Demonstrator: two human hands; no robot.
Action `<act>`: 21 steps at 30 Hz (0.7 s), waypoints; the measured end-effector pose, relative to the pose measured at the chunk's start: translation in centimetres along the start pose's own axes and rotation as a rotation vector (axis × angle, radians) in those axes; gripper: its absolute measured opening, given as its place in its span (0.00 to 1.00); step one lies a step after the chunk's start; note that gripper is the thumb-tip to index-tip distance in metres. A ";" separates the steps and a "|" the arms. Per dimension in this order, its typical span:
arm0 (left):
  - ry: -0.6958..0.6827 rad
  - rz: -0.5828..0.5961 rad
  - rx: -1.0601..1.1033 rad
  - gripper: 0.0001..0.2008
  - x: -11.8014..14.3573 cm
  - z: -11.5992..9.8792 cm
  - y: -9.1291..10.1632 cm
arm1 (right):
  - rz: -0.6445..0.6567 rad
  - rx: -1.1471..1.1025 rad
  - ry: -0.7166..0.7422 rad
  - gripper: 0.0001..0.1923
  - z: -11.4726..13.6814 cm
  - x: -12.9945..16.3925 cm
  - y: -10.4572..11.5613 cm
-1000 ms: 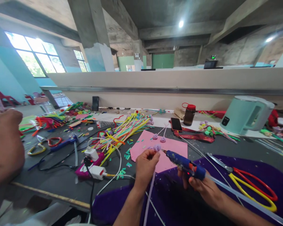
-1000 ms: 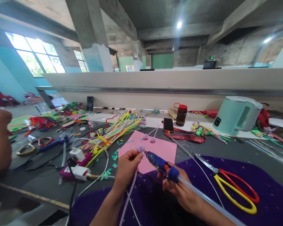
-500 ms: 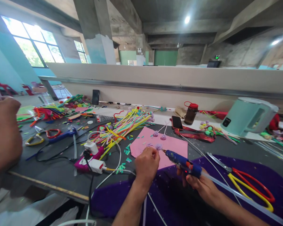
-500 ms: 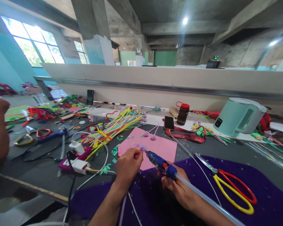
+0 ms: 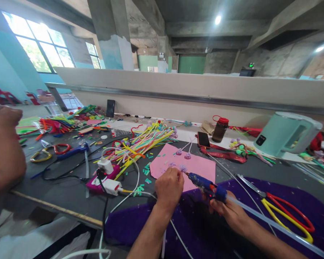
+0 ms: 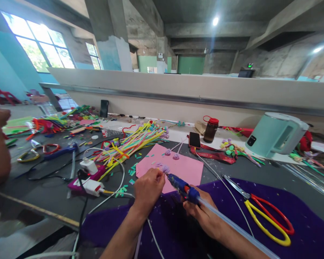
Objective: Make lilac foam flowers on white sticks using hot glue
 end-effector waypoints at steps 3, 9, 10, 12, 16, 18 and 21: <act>-0.027 0.007 -0.027 0.08 0.1 -0.2 0.0 | 0.023 0.019 0.007 0.26 0.1 0.0 -0.1; -0.078 0.021 -0.053 0.09 0.3 -0.6 -0.1 | 0.035 0.065 0.032 0.26 -0.4 -0.1 -0.1; -0.078 0.025 -0.055 0.09 0.3 -0.6 -0.1 | 0.032 0.071 0.028 0.26 -0.4 -0.1 -0.1; -0.072 0.040 -0.055 0.10 0.3 -0.6 -0.2 | 0.025 0.077 0.024 0.26 -0.5 -0.1 -0.1; -0.059 0.089 -0.047 0.10 0.3 -0.6 -0.3 | 0.009 0.088 0.012 0.26 -0.6 -0.1 -0.1; -0.059 0.101 -0.042 0.10 0.3 -0.7 -0.2 | 0.005 0.092 0.021 0.26 -0.8 -0.2 -0.1; -0.057 0.105 -0.035 0.09 0.3 -0.7 -0.1 | -0.004 0.091 0.049 0.25 -0.8 -0.2 -0.1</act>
Point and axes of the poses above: each hand's wrist, its own x-axis away from the middle knuckle, its own y-axis out of the back of the hand, z = x × y, the point moved 4 cm from there along -x, towards the middle knuckle, and after that the axes turned 15 degrees about -z, right-handed, at the moved point
